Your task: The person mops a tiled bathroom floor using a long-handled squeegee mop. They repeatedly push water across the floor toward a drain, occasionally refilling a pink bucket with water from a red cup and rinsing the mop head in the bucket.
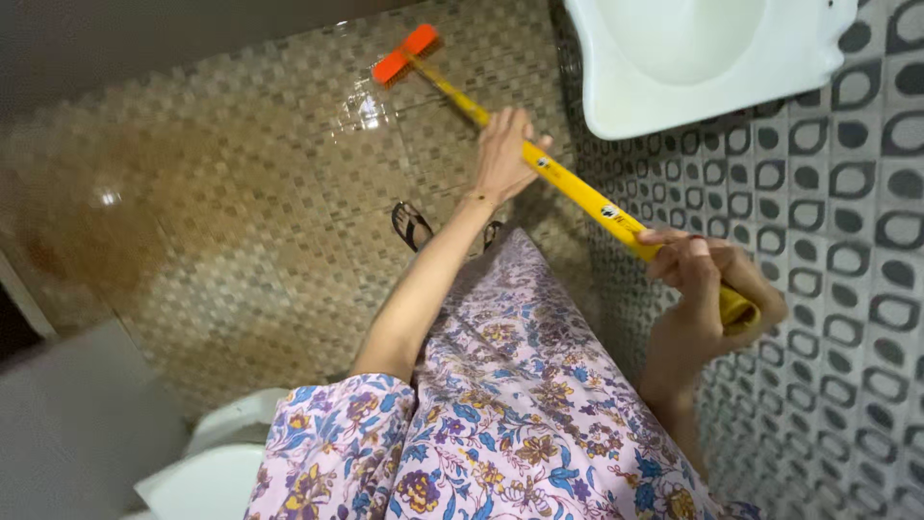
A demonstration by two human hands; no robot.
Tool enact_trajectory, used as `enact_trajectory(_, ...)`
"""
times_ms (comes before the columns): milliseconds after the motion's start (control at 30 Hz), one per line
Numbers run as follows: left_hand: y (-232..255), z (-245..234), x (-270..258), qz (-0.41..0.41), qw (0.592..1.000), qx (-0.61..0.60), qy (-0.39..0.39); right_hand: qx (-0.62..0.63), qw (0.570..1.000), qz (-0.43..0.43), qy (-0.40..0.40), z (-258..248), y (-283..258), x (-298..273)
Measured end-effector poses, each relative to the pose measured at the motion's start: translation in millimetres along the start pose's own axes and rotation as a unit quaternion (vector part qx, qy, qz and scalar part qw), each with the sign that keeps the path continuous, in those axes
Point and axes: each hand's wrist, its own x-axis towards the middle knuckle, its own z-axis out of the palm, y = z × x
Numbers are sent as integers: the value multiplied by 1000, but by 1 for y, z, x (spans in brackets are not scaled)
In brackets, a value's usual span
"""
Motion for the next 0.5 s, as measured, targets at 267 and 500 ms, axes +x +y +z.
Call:
enact_trajectory(267, -9, -20, -19, 150, 940, -110, -287, -52, 932, -205, -293, 55, -64, -1)
enact_trajectory(500, -23, -67, 15, 221, 882, -65, -411, 99, 924, -140, -341, 110, -61, -11)
